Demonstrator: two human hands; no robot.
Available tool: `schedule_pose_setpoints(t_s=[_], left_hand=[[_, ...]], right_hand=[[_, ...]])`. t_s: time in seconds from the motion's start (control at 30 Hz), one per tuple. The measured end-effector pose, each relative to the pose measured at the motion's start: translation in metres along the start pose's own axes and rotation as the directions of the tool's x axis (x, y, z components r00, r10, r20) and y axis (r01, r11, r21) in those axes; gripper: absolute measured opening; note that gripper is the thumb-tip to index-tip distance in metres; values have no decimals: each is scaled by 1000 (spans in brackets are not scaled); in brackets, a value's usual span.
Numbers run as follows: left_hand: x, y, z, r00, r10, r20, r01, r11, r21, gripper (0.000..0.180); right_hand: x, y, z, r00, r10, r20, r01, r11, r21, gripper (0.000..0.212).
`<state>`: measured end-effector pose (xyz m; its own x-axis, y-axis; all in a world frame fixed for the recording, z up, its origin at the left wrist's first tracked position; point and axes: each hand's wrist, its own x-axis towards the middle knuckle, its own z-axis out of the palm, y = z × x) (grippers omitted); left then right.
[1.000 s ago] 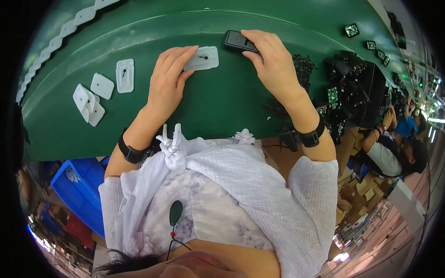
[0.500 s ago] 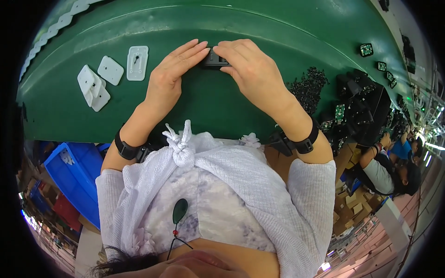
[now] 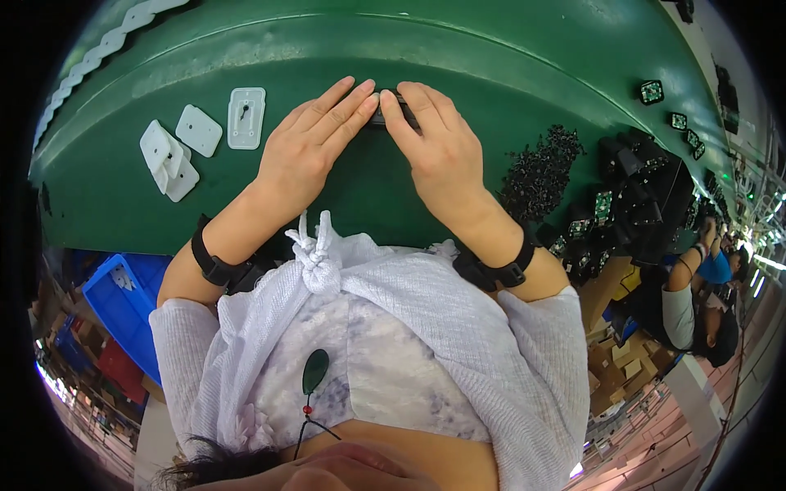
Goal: The person picks up a white cover and a black housing, presses them together by hand, and places the assembled unit onto a conveyor belt. This process is repeated with multiple units, occasionally moving aside covers to reach others.
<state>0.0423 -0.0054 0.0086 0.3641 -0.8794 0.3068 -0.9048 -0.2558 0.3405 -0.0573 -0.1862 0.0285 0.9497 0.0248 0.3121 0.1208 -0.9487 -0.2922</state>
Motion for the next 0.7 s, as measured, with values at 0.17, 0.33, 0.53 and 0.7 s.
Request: schedule_pose_setpoints(t_s=[0.17, 0.33, 0.53, 0.7], left_hand=[[2, 10, 13, 997, -6, -73, 8, 1000, 22, 56], [22, 0, 20, 941, -223, -255, 172, 963, -206, 43], [19, 18, 17, 733, -626, 267, 433, 125, -893, 32], [5, 5, 8, 865, -456, -211, 316, 820, -476, 41]], right_hand=[[11, 18, -13, 996, 29, 84, -51, 959, 278, 45], [25, 34, -18, 851, 343, 397, -500, 296, 814, 34], [22, 14, -12, 876, 363, 318, -406, 200, 892, 48], [57, 46, -13, 976, 218, 20, -169, 695, 699, 45]])
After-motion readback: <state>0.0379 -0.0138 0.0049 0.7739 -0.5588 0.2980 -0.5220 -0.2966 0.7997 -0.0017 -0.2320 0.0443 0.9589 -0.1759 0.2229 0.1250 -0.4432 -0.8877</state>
